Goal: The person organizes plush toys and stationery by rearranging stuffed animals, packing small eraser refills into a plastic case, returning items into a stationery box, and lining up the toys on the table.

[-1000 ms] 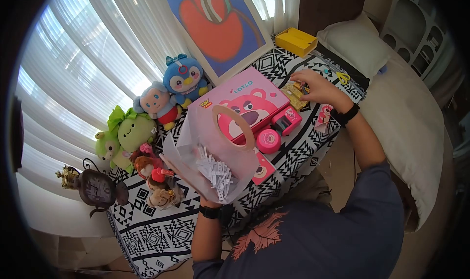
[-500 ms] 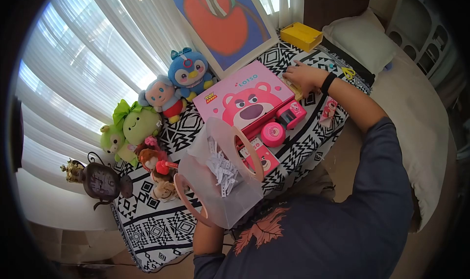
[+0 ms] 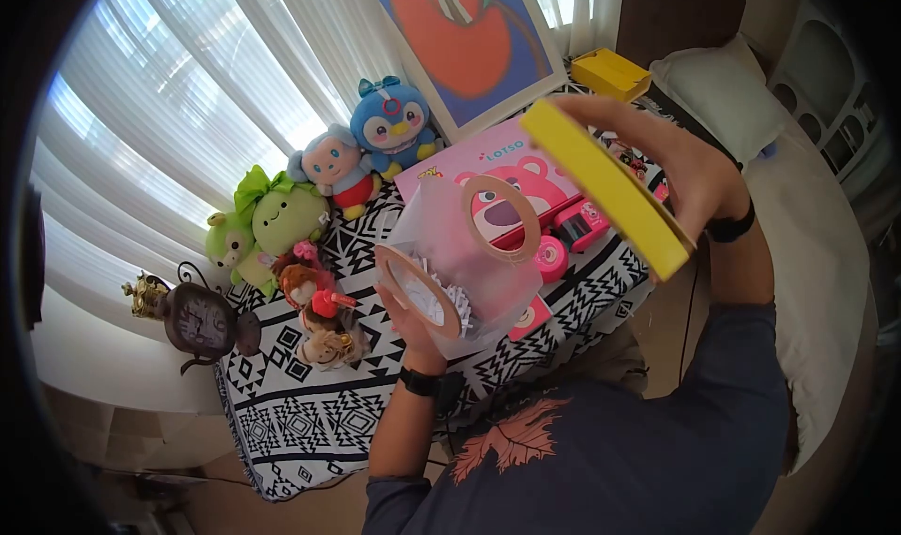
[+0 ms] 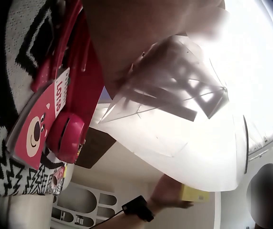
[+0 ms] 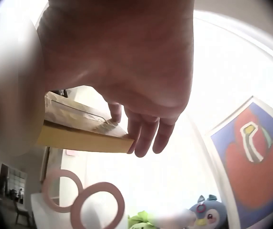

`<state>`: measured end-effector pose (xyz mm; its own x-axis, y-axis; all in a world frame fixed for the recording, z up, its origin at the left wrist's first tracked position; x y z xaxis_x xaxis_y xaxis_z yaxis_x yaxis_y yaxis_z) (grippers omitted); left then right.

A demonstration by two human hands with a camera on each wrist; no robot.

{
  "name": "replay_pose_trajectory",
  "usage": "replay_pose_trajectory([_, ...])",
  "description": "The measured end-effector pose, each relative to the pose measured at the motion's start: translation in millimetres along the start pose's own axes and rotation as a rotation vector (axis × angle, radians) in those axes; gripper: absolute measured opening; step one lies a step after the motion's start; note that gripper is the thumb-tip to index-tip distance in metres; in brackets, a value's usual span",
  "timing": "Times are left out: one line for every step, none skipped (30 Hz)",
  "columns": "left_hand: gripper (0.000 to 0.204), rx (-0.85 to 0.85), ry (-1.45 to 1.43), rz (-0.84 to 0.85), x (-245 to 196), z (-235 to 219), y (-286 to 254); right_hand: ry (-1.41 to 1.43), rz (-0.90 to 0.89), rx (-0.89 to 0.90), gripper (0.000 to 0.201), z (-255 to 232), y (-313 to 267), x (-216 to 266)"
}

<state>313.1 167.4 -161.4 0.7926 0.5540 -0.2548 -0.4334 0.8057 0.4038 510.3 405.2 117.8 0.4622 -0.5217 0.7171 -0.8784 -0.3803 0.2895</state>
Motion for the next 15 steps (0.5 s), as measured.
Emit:
replay_pose_trajectory([0.075, -0.002, 0.005, -0.002, 0, 1, 0, -0.118, -0.142, 0.215, 0.143, 5, 21, 22])
replay_pose_trajectory([0.080, 0.068, -0.084, -0.032, 3, 7, 3, -0.237, -0.183, 0.299, 0.133, 20, 46, 51])
replay_pose_trajectory([0.085, 0.137, -0.174, -0.061, 7, 14, 4, -0.234, -0.184, 0.296, 0.133, 28, 59, 63])
replay_pose_trajectory([0.085, 0.136, -0.172, -0.062, 9, 23, 5, -0.367, -0.085, 0.375, 0.125, 39, 68, 66])
replay_pose_trajectory([0.089, -0.041, -0.032, -0.079, 11, 27, 6, -0.499, 0.015, 0.453, 0.117, 47, 74, 63])
replay_pose_trajectory([0.092, -0.217, 0.109, -0.096, 10, 24, 4, -0.500, 0.013, 0.453, 0.117, 51, 80, 64])
replay_pose_trajectory([0.092, -0.217, 0.111, -0.093, 10, 18, 4, -0.592, 0.091, 0.466, 0.110, 54, 85, 58])
replay_pose_trajectory([0.094, -0.195, 0.261, -0.110, 9, 8, 5, -0.684, 0.169, 0.480, 0.103, 56, 90, 52])
replay_pose_trajectory([0.096, -0.174, 0.412, -0.126, 8, 2, 5, -0.684, 0.165, 0.482, 0.103, 62, 94, 51])
replay_pose_trajectory([0.096, -0.200, 0.353, -0.150, 10, 8, 5, -0.782, 0.251, 0.504, 0.098, 67, 97, 43])
replay_pose_trajectory([0.096, -0.201, 0.355, -0.148, 10, 13, 7, -0.881, 0.339, 0.523, 0.094, 70, 100, 34])
replay_pose_trajectory([0.095, -0.228, 0.384, -0.156, 10, 16, 7, -0.865, 0.290, 0.503, 0.084, 74, 106, 30])
replay_pose_trajectory([0.095, -0.256, 0.412, -0.164, 10, 19, 7, -0.866, 0.287, 0.502, 0.084, 78, 110, 21])
replay_pose_trajectory([0.095, -0.254, 0.414, -0.163, 10, 25, 8, -0.841, 0.173, 0.436, 0.083, 82, 116, 19])
replay_pose_trajectory([0.095, -0.253, 0.421, -0.136, 10, 33, 10, -0.815, 0.060, 0.370, 0.082, 82, 120, 22])
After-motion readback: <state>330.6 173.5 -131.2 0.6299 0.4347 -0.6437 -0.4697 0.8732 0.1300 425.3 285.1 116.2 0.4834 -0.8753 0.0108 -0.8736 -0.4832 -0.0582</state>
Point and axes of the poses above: each hand's wrist, its own y-axis towards the middle knuckle, its own z-axis out of the palm, x = y × z, the point moved 6 cm from there along y, towards the middle knuckle, and after that the axes turned 11 degrees about x, right-handed, at the moved point
